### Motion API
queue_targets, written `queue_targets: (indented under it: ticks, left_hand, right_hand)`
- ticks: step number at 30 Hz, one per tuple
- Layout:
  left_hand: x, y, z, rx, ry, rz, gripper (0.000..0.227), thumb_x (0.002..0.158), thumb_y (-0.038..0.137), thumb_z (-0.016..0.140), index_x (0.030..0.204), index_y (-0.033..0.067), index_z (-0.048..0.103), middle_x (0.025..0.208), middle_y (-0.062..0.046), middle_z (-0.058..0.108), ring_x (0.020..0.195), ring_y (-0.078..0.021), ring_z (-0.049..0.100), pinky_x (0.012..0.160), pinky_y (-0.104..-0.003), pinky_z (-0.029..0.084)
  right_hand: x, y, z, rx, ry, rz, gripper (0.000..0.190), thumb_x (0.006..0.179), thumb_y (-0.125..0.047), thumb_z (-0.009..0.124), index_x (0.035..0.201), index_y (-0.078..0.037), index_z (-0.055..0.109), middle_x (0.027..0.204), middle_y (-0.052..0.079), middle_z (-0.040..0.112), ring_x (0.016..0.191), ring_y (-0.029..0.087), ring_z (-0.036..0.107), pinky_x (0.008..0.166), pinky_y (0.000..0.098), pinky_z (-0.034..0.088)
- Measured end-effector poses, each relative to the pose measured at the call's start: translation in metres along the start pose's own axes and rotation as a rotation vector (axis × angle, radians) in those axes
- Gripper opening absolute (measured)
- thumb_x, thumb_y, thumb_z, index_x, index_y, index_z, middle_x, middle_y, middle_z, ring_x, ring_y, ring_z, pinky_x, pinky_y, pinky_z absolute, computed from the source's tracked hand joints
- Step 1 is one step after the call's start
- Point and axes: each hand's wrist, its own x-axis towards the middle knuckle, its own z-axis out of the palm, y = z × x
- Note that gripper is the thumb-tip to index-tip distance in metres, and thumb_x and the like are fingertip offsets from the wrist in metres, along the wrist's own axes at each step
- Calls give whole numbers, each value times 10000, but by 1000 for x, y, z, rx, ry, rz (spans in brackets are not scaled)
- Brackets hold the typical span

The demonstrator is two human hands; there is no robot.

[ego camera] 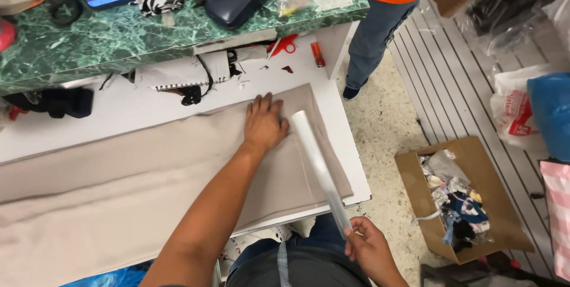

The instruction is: The person measures a piece of beige fabric on a table using a measuring tape and a ruler. They then use scissors to cut the fabric along the marked lines. Finally, the person uses a seam ripper to remove stitches from the cut fabric.

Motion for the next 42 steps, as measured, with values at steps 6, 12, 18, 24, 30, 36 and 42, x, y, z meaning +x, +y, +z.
queue_targets:
  ticks: [6,12,18,24,30,36,42]
  left_hand:
    - [-70,26,-45,-243,546,161,424,927,241,606,1278,2,610,1412,-240,535,1345,-453,496,1168,-549,386]
    - [-225,-5,-37,-174,291,163,341,844,259,703,1172,168,676,1327,-106,610,1321,-376,550,1114,-519,406]
    - [-290,-41,-44,-177,201,84,339,757,298,821,1077,198,770,1204,-37,691,1308,-332,586,1162,-475,412]
    - [-297,-36,-51,-297,276,-3,51,874,206,788,910,171,797,1152,4,764,1289,-272,629,1187,-397,399]
    - [-302,-47,-48,-507,301,-62,67,827,190,849,889,198,824,1143,-16,783,1287,-310,626,1166,-426,424]
    - [-306,-44,-53,-276,252,12,58,872,182,785,915,217,804,1204,32,761,1292,-278,619,1176,-429,409]
    - [-279,-5,-56,-248,236,68,187,827,170,767,1013,184,768,1182,-18,730,1227,-311,635,1091,-472,457]
  right_hand:
    - [27,2,-16,178,-180,-46,233,832,107,587,1029,-16,585,915,188,786,469,203,569,387,290,274]
    - [73,-43,-41,-61,-276,-328,241,675,159,558,813,5,682,636,115,678,454,164,581,407,271,437]
    - [78,-99,-56,-385,-110,-390,231,729,-26,846,764,-24,617,628,83,608,596,176,556,599,322,470]
    - [51,-126,-16,-493,0,-212,387,808,-218,886,675,-47,566,549,65,535,540,171,477,526,300,360]
    - [54,-120,-7,-772,97,-98,325,710,-338,925,729,-90,715,628,97,679,665,262,671,636,322,480]
    - [45,-127,-2,-773,125,-89,218,723,-297,873,744,-120,748,627,70,671,682,242,662,670,338,507]
    - [59,-109,-7,-667,139,-137,367,669,-308,928,690,-106,623,744,65,739,705,211,652,662,330,491]
